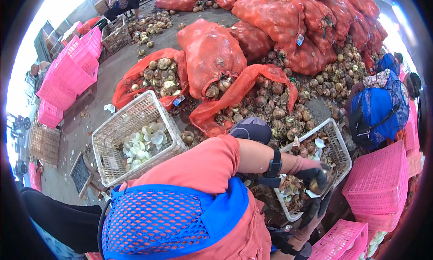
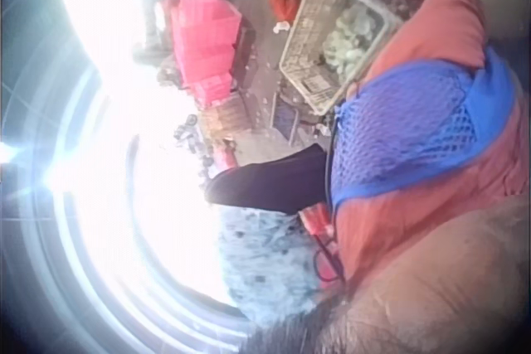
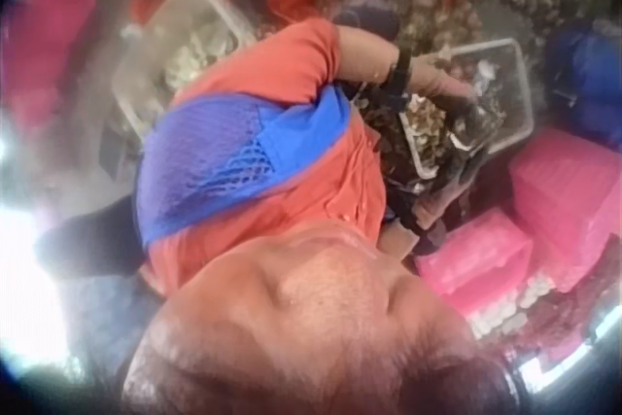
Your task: The person peels onions using a small knife while sitting on the floor, placing the peeled onions into baskets and discarding the skins into a bin.
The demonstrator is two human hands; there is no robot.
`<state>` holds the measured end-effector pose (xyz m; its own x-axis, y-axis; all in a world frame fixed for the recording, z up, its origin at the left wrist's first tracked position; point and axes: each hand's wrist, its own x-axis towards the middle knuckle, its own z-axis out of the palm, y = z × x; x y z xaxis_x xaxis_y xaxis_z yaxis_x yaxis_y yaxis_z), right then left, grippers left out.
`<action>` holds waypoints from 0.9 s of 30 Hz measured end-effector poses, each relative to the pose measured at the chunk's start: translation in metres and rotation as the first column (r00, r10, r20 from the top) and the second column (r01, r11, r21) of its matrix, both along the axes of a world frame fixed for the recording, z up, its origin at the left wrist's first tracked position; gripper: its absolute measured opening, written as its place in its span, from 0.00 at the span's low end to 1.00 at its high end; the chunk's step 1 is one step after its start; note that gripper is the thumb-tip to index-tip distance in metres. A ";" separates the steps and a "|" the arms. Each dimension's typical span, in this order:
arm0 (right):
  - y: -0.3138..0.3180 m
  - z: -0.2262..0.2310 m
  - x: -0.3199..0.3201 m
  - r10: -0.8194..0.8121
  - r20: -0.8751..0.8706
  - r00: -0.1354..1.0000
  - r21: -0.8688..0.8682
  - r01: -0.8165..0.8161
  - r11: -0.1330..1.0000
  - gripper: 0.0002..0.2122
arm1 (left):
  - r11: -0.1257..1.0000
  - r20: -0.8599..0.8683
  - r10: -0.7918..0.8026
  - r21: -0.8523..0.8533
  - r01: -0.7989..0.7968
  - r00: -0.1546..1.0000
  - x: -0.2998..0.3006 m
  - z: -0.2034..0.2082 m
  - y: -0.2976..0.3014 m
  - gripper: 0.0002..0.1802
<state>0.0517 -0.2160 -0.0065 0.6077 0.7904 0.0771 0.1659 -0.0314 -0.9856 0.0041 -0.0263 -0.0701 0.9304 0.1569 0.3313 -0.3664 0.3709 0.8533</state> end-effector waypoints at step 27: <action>0.006 -0.007 0.044 0.382 -0.773 0.506 0.443 -0.001 0.897 0.12 | 0.950 -0.261 0.145 -0.233 -0.208 0.954 -0.020 0.049 0.001 0.33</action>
<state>0.0960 -0.2096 -0.0135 0.3733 0.9238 -0.0850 -0.7661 0.2552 -0.5899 -0.0155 -0.0251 -0.0212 0.9262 0.3757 0.0307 -0.2439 0.5351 0.8088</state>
